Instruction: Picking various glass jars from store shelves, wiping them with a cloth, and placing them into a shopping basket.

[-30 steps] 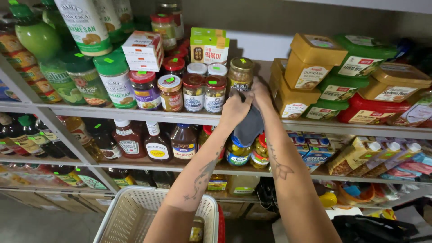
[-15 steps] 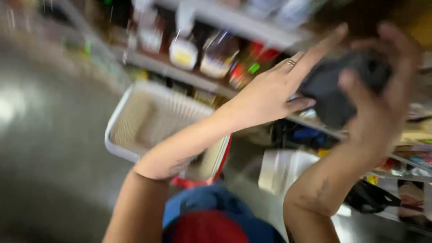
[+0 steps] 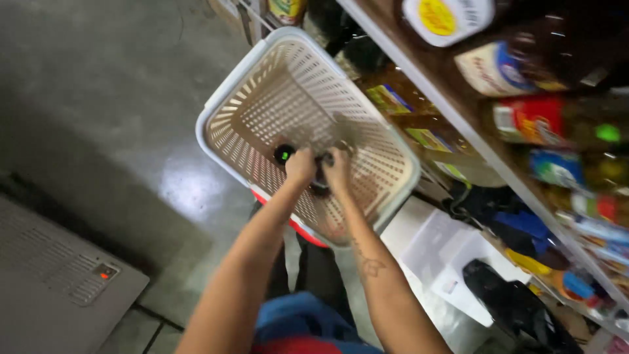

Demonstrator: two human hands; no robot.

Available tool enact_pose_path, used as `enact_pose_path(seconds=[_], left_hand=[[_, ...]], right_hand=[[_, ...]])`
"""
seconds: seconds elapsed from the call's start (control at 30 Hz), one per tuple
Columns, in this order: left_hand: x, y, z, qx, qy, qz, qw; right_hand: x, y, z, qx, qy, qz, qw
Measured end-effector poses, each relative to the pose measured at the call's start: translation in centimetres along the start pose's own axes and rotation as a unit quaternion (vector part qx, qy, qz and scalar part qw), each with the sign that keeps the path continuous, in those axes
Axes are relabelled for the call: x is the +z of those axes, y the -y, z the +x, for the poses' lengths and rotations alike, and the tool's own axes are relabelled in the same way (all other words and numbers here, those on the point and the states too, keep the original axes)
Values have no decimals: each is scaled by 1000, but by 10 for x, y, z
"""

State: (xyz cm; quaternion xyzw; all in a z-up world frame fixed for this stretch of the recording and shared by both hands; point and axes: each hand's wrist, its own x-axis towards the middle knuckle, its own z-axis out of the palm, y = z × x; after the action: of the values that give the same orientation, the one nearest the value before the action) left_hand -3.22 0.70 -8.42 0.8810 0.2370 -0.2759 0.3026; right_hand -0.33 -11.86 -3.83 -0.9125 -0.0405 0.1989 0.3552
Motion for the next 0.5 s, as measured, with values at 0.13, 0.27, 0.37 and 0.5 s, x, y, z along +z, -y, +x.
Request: enact_pose_path(seconds=[0.13, 0.27, 0.37, 0.5], left_hand=[[59, 39, 20, -90, 51, -77, 992], [45, 32, 25, -72, 89, -80, 990], [154, 47, 78, -77, -273, 107, 953], [130, 58, 96, 38, -256, 216, 941]], right_hand=[[129, -109, 11, -109, 15, -281, 953], [149, -102, 20, -89, 18, -282, 955], [140, -72, 23, 28, 65, -157, 985], [134, -61, 31, 176, 117, 19, 977]])
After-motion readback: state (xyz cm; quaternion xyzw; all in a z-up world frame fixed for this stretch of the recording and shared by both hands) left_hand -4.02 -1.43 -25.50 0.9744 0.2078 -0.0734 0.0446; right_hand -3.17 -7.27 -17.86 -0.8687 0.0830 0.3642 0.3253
